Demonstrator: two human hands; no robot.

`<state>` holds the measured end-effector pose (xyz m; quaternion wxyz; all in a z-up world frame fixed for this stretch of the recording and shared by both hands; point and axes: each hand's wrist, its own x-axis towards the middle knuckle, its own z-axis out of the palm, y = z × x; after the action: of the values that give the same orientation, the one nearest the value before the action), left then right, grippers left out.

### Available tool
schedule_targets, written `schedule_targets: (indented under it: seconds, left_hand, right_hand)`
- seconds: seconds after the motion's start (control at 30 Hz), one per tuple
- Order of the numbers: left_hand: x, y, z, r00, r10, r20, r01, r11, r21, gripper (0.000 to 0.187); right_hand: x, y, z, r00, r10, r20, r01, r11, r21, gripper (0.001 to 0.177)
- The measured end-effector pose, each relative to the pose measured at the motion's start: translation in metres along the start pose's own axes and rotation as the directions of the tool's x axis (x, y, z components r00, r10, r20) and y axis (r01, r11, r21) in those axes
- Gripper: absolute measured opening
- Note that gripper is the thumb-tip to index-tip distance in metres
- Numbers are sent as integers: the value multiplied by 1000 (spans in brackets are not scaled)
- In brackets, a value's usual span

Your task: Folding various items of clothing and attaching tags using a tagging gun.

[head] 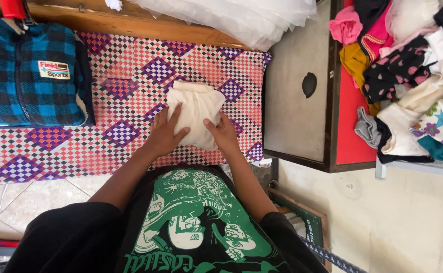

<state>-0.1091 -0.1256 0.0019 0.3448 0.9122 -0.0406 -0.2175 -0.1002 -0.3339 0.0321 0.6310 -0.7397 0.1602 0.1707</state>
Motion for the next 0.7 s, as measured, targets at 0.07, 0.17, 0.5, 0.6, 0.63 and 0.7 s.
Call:
schedule_targets:
  seconds: [0.07,0.17,0.5,0.6,0.63,0.7]
  left_hand:
    - [2,-6,6,1000,14,-9,-14,1000,-16,76]
    - [0,-8,6,1000,15,-19,-16,999,-52,75]
    - [-3,-10,12,997,61,-57,-60,998,18,77]
    - [-2,-10,11,996,59,-61,-57,998,35,78]
    - [-1,-8,10,997,56,-60,-55,998,29,78]
    - [-3,-9,11,997,46,-60,-45,999,17,78]
  right_hand:
    - [17,16,6,998,28,57,-47,927,371,66]
    - [66,92,-15,987,53,152,-130,818,561,54]
    - [60,51,-5,989,-101,-110,63,950,-307,37]
    - [60,61,-10,931,-360,-68,195,644,-740,21]
    - [51,54,-10,951,-295,-93,163,733,-661,33]
    - [31,30,-7,969,-224,-104,125,808,-576,48]
